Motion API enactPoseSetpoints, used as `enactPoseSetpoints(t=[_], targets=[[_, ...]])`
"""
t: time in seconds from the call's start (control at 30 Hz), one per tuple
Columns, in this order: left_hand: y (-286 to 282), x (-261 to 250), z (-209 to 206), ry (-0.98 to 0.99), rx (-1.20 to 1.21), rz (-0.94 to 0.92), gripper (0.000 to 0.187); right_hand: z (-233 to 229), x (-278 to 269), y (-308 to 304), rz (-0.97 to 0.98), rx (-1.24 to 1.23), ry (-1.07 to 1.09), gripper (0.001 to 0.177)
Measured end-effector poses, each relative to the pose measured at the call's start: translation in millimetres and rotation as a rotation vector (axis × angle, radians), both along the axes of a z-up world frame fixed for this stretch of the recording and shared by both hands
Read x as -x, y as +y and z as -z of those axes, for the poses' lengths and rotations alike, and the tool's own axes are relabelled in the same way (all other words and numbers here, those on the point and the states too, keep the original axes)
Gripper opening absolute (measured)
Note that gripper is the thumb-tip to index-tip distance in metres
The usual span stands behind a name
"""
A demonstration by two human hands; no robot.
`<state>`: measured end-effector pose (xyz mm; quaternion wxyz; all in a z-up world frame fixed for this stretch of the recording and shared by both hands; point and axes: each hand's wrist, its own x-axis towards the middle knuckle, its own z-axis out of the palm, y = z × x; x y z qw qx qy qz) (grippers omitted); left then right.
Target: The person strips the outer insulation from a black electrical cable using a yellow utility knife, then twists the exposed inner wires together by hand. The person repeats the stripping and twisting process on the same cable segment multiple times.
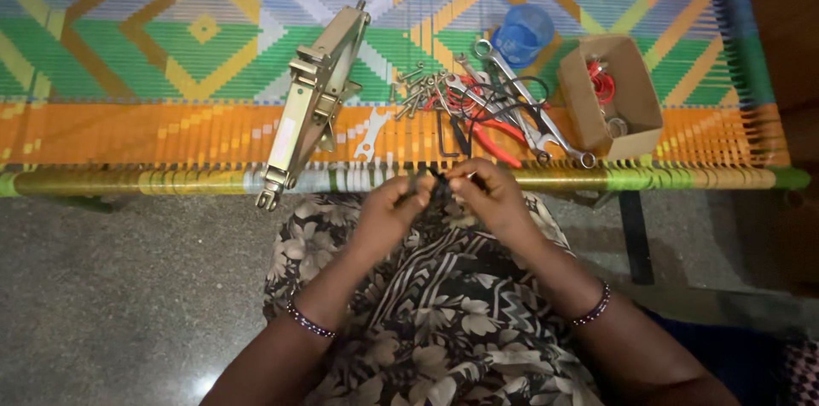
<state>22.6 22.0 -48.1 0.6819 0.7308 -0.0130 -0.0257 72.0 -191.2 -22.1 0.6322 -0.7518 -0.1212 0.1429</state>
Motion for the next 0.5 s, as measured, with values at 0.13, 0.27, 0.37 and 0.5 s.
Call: enactPoseSetpoints(t=[0.13, 0.27, 0.37, 0.5], targets=[[5, -10, -7, 0.197, 0.208, -0.222, 0.038, 11, -11, -12, 0.065, -0.214, 0.189, 0.017], [9, -3, -31, -0.026, -0.19, -0.368, 0.058, 15, -13, -15, 0.061, -0.222, 0.199, 0.016], [7, 4, -48, -0.345, -0.585, -0.35, 0.059, 18, -12, -15, 0.027, -0.23, 0.133, 0.015], [6, 7, -54, -0.377, -0.576, -0.209, 0.052, 22, -13, -18, 0.032, -0.275, 0.097, 0.014]])
